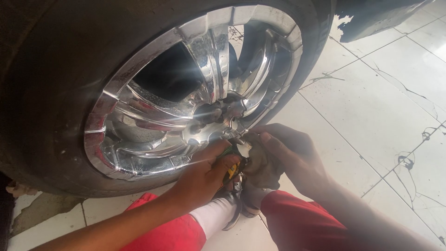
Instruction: Polishing a chrome car wheel rim using rubbing compound and a cloth.
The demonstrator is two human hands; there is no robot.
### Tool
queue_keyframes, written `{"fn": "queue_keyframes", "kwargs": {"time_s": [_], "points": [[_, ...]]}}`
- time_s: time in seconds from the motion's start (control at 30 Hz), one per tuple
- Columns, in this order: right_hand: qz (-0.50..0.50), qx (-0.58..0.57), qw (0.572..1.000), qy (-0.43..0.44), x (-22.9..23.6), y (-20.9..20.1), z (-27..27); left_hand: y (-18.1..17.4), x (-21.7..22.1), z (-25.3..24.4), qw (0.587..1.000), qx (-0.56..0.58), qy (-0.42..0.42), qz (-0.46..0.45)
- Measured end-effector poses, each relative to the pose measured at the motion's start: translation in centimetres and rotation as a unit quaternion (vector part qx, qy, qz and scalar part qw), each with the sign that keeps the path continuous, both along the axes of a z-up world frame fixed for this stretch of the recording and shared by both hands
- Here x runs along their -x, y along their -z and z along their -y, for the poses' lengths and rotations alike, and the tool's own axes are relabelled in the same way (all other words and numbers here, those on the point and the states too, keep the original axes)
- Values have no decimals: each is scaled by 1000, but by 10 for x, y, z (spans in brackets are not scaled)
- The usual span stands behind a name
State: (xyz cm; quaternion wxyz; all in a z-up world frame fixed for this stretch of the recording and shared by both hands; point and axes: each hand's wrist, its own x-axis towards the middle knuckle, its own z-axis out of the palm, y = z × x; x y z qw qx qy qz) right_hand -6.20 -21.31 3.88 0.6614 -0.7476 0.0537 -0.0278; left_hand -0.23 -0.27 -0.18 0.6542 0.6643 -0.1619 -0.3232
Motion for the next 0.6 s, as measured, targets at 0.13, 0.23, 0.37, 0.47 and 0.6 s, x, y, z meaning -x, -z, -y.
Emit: {"fn": "queue_keyframes", "kwargs": {"time_s": [0.13, 0.23, 0.37, 0.47, 0.6], "points": [[-1, 6, 1000, -9, 2, 1, 2, 6, 0, 0, 999, -40, 6, -9], [1, 30, 999, -14, 4, -1, 3, 12, 0, -1, 999, -35, 4, -2], [8, 17, 1000, -22, 5, 0, 5, 15, 1, -1, 1000, -15, 8, 10], [-12, 9, 1000, -16, 6, -4, 3, 8, 0, -2, 999, -32, 21, 31], [-6, 23, 999, -21, 6, -3, 5, 0, 2, 0, 995, -65, 23, 71]]}}
